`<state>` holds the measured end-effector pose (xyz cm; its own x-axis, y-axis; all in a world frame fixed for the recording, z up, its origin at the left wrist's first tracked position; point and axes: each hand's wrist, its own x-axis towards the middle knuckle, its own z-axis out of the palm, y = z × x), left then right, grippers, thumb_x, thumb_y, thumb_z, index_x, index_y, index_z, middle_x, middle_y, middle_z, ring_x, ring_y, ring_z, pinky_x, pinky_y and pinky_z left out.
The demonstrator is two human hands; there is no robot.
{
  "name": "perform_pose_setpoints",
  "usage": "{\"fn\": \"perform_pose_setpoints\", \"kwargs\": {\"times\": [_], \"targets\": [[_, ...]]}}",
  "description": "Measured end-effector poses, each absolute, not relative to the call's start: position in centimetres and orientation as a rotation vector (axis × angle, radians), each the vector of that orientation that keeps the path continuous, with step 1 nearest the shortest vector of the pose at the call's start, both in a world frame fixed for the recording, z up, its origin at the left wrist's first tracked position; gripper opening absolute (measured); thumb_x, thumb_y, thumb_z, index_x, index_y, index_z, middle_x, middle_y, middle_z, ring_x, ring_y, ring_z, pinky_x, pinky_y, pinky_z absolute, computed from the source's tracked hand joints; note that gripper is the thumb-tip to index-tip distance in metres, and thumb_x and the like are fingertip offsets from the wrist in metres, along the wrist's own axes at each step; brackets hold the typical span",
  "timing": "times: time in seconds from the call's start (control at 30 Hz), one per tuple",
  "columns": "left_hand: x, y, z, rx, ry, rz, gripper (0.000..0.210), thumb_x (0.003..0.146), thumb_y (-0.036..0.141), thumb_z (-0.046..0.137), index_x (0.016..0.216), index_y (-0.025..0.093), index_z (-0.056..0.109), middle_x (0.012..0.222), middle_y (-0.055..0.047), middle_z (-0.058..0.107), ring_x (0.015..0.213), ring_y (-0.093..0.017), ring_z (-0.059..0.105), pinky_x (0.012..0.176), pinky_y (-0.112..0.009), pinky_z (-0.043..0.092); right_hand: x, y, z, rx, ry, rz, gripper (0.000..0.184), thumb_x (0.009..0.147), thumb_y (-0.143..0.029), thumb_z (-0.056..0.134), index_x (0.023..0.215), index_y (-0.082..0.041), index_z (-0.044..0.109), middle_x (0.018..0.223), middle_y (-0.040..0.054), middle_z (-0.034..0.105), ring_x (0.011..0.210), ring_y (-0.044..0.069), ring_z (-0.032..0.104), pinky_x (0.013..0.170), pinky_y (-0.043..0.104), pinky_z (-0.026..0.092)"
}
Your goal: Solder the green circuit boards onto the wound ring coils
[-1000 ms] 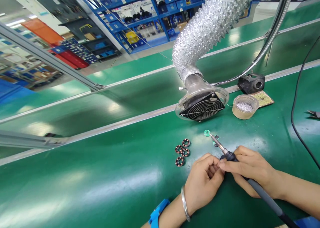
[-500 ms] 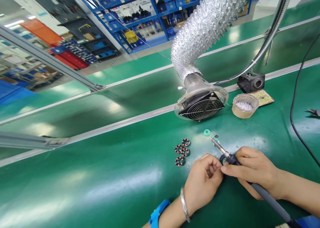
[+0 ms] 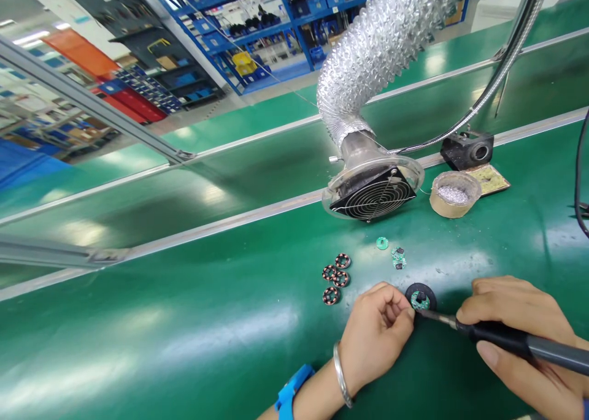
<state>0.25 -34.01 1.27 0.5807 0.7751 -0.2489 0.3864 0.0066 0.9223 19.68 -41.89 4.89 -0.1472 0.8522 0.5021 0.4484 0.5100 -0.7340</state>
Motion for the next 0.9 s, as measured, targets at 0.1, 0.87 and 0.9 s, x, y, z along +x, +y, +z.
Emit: {"fn": "perform_pose_setpoints", "kwargs": {"times": [0.1,0.87,0.9], "targets": [[0.22,-34.00,1.23,1.620,0.996,0.406,0.009,0.076,0.016,0.055,0.067,0.016,0.055,0.064,0.001,0.050,0.049,-0.007,0.043,0.045,-0.019,0.035,19.50,-41.61,4.79,-1.108,-1.784,0.523,0.022,0.077,-0.011,0.046,0.096,-0.018,0.056,0.061,-0.0004,0.053,0.046,0.013,0.045,0.047,0.029,0.034],[0.28,-34.01,1.31,1.660,1.008,0.411,0.010,0.076,0.015,0.053,0.066,0.016,0.055,0.064,0.001,0.049,0.051,-0.008,0.042,0.047,-0.020,0.035,20.18,-41.84,4.55,-1.156,-1.746,0.432,0.028,0.079,-0.014,0.051,0.106,-0.018,0.058,0.064,0.0014,0.058,0.051,0.016,0.055,0.048,0.030,0.041],[0.26,-34.00,1.37,1.656,1.009,0.408,0.011,0.076,0.015,0.053,0.065,0.016,0.054,0.064,0.002,0.048,0.051,-0.008,0.042,0.047,-0.020,0.035,20.21,-41.76,4.47,-1.171,-1.759,0.398,0.031,0.080,-0.014,0.051,0.110,-0.019,0.058,0.066,0.0018,0.060,0.054,0.017,0.057,0.049,0.030,0.044]]}}
